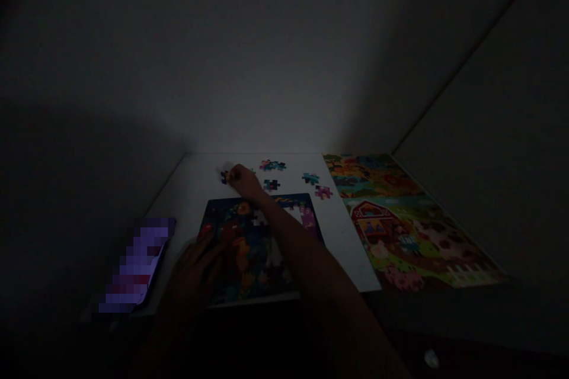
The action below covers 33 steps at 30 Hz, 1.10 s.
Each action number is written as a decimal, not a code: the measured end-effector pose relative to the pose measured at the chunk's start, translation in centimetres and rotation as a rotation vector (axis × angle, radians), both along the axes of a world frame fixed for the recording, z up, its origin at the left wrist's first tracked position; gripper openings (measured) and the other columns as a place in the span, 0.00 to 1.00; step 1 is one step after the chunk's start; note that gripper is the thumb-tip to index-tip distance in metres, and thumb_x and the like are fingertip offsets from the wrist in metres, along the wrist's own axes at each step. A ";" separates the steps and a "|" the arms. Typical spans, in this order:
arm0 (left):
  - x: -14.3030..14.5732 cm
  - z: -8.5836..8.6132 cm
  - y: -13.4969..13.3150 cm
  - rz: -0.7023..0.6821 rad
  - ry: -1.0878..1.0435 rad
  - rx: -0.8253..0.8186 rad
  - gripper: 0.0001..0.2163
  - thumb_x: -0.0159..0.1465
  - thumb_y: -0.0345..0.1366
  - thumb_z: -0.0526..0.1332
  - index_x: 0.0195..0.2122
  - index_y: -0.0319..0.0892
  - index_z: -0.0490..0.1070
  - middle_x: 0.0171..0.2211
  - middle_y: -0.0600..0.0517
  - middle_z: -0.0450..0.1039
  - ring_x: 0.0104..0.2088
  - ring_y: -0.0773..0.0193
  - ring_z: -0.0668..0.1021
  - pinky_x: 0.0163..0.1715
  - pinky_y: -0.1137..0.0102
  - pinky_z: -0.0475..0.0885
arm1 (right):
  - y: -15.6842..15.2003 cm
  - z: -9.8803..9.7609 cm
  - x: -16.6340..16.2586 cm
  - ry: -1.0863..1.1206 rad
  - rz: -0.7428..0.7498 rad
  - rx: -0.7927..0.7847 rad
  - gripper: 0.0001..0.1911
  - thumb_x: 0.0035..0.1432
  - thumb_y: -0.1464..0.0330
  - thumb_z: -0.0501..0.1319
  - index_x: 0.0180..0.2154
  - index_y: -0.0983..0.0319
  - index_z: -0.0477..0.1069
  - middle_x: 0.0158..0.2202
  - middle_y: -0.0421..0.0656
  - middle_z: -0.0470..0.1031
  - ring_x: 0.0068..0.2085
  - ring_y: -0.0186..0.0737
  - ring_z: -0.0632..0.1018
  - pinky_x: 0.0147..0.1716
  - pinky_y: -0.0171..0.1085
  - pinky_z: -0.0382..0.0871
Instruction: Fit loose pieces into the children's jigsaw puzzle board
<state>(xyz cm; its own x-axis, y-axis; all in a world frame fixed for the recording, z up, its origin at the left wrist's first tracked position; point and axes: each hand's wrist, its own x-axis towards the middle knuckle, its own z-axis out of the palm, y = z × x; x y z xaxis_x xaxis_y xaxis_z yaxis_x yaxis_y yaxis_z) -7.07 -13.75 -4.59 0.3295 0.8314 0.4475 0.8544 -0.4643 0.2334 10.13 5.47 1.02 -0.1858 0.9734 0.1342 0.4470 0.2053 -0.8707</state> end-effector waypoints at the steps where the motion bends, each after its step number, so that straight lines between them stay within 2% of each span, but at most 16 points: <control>1: 0.0 0.1 0.0 -0.001 0.000 -0.008 0.17 0.70 0.38 0.50 0.56 0.47 0.72 0.60 0.41 0.67 0.60 0.47 0.69 0.56 0.46 0.68 | -0.4 0.2 1.9 0.057 0.001 -0.003 0.10 0.50 0.71 0.64 0.33 0.60 0.63 0.33 0.38 0.73 0.37 0.37 0.74 0.39 0.36 0.67; 6: 0.3 0.5 -0.2 0.007 -0.018 -0.036 0.16 0.70 0.39 0.51 0.53 0.45 0.74 0.60 0.42 0.67 0.60 0.49 0.69 0.58 0.47 0.66 | -3.6 0.5 11.7 0.208 0.019 -0.176 0.22 0.48 0.63 0.66 0.45 0.59 0.66 0.28 0.36 0.73 0.30 0.36 0.73 0.30 0.35 0.66; 8: 0.4 0.6 -0.2 0.009 -0.023 -0.031 0.16 0.70 0.39 0.50 0.52 0.45 0.74 0.59 0.42 0.67 0.59 0.50 0.70 0.57 0.47 0.66 | -4.5 0.3 14.0 0.191 -0.047 -0.180 0.20 0.48 0.63 0.67 0.44 0.59 0.68 0.28 0.37 0.73 0.29 0.36 0.73 0.30 0.35 0.65; 11: 0.4 0.6 -0.1 0.010 -0.012 -0.025 0.16 0.70 0.38 0.50 0.52 0.45 0.74 0.58 0.42 0.68 0.59 0.50 0.70 0.57 0.47 0.67 | -4.2 -0.2 15.0 0.105 -0.176 -0.185 0.15 0.51 0.65 0.65 0.41 0.61 0.71 0.28 0.40 0.75 0.28 0.36 0.72 0.29 0.36 0.65; 14: 0.3 0.3 -0.1 0.006 -0.008 0.007 0.16 0.70 0.38 0.51 0.52 0.45 0.74 0.58 0.43 0.68 0.60 0.51 0.70 0.56 0.47 0.68 | -2.5 -0.1 15.2 0.053 -0.224 -0.201 0.11 0.52 0.67 0.65 0.39 0.62 0.73 0.28 0.42 0.75 0.28 0.37 0.72 0.30 0.37 0.65; 20: -0.2 -0.4 -0.1 0.001 0.008 0.046 0.16 0.69 0.36 0.52 0.55 0.47 0.71 0.61 0.44 0.65 0.61 0.51 0.68 0.55 0.50 0.70 | 0.2 1.6 17.7 0.051 -0.316 -0.195 0.08 0.55 0.69 0.60 0.38 0.61 0.74 0.29 0.42 0.74 0.27 0.37 0.71 0.27 0.36 0.63; 23: -0.2 -0.3 -0.2 -0.004 0.012 0.035 0.17 0.69 0.35 0.53 0.57 0.49 0.69 0.62 0.46 0.64 0.62 0.52 0.67 0.56 0.50 0.70 | 0.7 1.9 16.2 0.064 -0.234 -0.207 0.09 0.55 0.67 0.61 0.39 0.61 0.75 0.31 0.43 0.76 0.29 0.37 0.73 0.26 0.34 0.63; 28: -0.2 0.0 -0.2 -0.001 -0.009 0.019 0.18 0.69 0.36 0.52 0.59 0.52 0.67 0.61 0.48 0.65 0.61 0.52 0.68 0.55 0.49 0.70 | 2.1 -0.6 6.9 0.064 -0.024 -0.250 0.08 0.52 0.71 0.65 0.37 0.63 0.74 0.29 0.40 0.76 0.27 0.33 0.73 0.28 0.32 0.66; 31: -0.2 0.1 -0.2 -0.001 -0.030 0.001 0.19 0.70 0.36 0.52 0.61 0.53 0.65 0.62 0.48 0.64 0.60 0.51 0.69 0.54 0.50 0.71 | 2.8 -1.9 2.4 -0.068 0.061 -0.135 0.11 0.54 0.71 0.64 0.42 0.63 0.73 0.31 0.42 0.77 0.31 0.36 0.75 0.34 0.35 0.68; 33: -0.1 0.0 -0.3 0.000 -0.040 -0.005 0.20 0.69 0.36 0.52 0.62 0.53 0.64 0.64 0.48 0.62 0.62 0.51 0.67 0.55 0.50 0.70 | 2.7 -2.0 2.1 -0.181 0.053 0.001 0.12 0.57 0.68 0.63 0.45 0.63 0.73 0.37 0.46 0.78 0.38 0.40 0.76 0.41 0.39 0.68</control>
